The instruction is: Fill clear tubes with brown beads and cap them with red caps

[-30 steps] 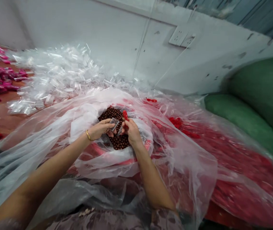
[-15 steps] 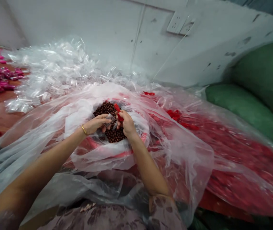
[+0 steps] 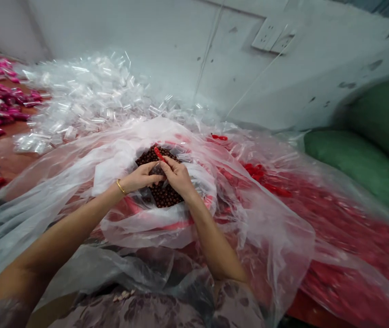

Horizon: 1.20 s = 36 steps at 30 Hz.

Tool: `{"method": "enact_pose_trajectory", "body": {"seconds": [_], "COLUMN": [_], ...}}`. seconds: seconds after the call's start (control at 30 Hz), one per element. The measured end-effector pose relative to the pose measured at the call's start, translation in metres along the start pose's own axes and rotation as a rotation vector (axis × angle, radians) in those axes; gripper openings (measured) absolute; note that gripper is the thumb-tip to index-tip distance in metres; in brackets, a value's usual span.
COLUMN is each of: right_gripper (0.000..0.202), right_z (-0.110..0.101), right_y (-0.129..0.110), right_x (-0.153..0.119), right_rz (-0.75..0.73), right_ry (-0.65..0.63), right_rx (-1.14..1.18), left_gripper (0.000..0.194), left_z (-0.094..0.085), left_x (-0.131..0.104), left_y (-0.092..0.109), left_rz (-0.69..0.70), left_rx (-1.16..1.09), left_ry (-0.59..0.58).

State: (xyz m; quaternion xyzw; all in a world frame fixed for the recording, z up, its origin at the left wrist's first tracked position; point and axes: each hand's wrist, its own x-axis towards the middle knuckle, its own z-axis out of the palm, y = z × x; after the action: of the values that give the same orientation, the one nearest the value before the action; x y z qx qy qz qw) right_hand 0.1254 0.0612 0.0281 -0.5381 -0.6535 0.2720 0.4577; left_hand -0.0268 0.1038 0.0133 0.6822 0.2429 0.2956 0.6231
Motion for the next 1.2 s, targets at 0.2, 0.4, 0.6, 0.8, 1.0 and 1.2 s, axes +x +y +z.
{"method": "enact_pose_trajectory", "body": {"seconds": [0.2,0.4,0.6,0.8,1.0,1.2], "right_gripper": [0.046,0.042,0.038,0.049,0.055,0.056], "right_z": [0.007,0.0,0.001,0.013,-0.016,-0.028], "right_y": [-0.001,-0.006,-0.011,-0.02,-0.045,-0.038], "right_x": [-0.008,-0.013,-0.017,-0.022,0.024,0.046], "right_rz": [-0.087,-0.103,-0.009,-0.064,-0.324,-0.526], "right_ry": [0.019,-0.003,-0.063,-0.01,-0.134,-0.367], "right_rx": [-0.265,-0.37,-0.3,-0.442,-0.647,-0.684], "left_gripper": [0.021,0.021,0.02,0.011,0.035,0.034], "left_z": [0.0,0.0,0.001,0.002,0.003,-0.002], "left_x": [0.0,-0.004,-0.006,-0.006,0.0,0.0], "left_y": [-0.002,0.002,0.005,0.007,0.003,0.002], "left_rz": [0.081,0.08,0.118,0.091,0.017,0.06], "left_rx": [0.111,0.224,0.179,0.254,0.163,0.09], "left_ry": [0.069,0.056,-0.003,0.167,-0.082,-0.015]}}
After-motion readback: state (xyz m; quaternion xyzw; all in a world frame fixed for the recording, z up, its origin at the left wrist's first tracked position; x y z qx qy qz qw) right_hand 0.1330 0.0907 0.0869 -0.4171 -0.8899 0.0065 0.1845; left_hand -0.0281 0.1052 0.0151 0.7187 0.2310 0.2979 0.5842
